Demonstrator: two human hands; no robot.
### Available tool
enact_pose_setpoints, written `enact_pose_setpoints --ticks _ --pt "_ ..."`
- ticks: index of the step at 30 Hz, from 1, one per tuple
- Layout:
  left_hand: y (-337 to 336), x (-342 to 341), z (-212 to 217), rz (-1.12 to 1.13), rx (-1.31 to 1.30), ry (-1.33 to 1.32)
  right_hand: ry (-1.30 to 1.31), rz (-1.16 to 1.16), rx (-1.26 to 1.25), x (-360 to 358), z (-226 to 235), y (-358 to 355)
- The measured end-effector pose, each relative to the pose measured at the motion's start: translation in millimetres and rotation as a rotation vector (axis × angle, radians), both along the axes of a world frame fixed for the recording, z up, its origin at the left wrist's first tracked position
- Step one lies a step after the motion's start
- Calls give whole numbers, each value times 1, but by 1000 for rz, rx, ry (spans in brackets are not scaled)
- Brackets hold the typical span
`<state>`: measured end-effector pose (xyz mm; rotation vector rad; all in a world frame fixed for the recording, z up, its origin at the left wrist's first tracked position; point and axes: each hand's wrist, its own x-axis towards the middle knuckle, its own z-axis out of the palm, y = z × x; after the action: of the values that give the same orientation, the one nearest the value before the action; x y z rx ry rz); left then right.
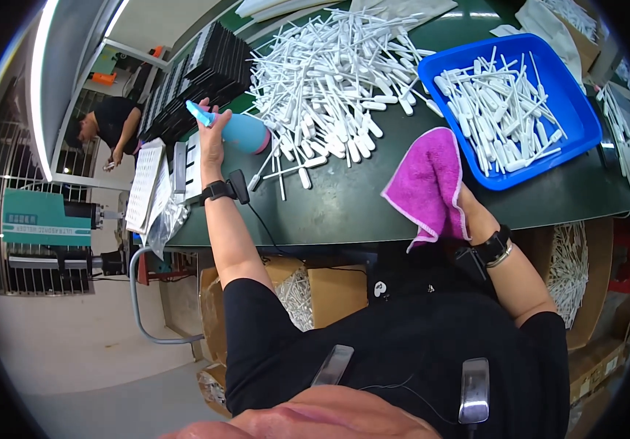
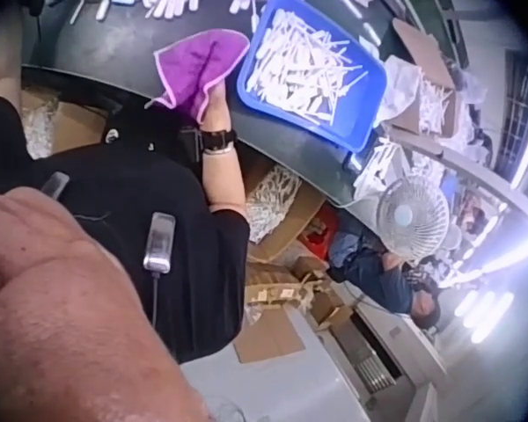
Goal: The person picks up white plastic parts, wipes them with a cloth, and places them into a blue tray, occasionally spraying the cloth with a spray bottle.
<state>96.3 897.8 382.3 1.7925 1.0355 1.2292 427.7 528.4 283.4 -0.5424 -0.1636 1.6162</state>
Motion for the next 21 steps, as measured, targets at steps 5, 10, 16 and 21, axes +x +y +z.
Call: enact_pose_setpoints --ticks 5,10,16,21 --pt "-1 1 0 81 -12 -151 -43 124 136 1 9 -1" --pt "-82 44 71 16 162 -213 49 41 69 -4 29 6" --pt "-252 98 74 -630 -513 -181 116 -112 217 -15 47 24" --pt "-301 142 28 -815 -858 -64 245 287 457 -2 39 21"
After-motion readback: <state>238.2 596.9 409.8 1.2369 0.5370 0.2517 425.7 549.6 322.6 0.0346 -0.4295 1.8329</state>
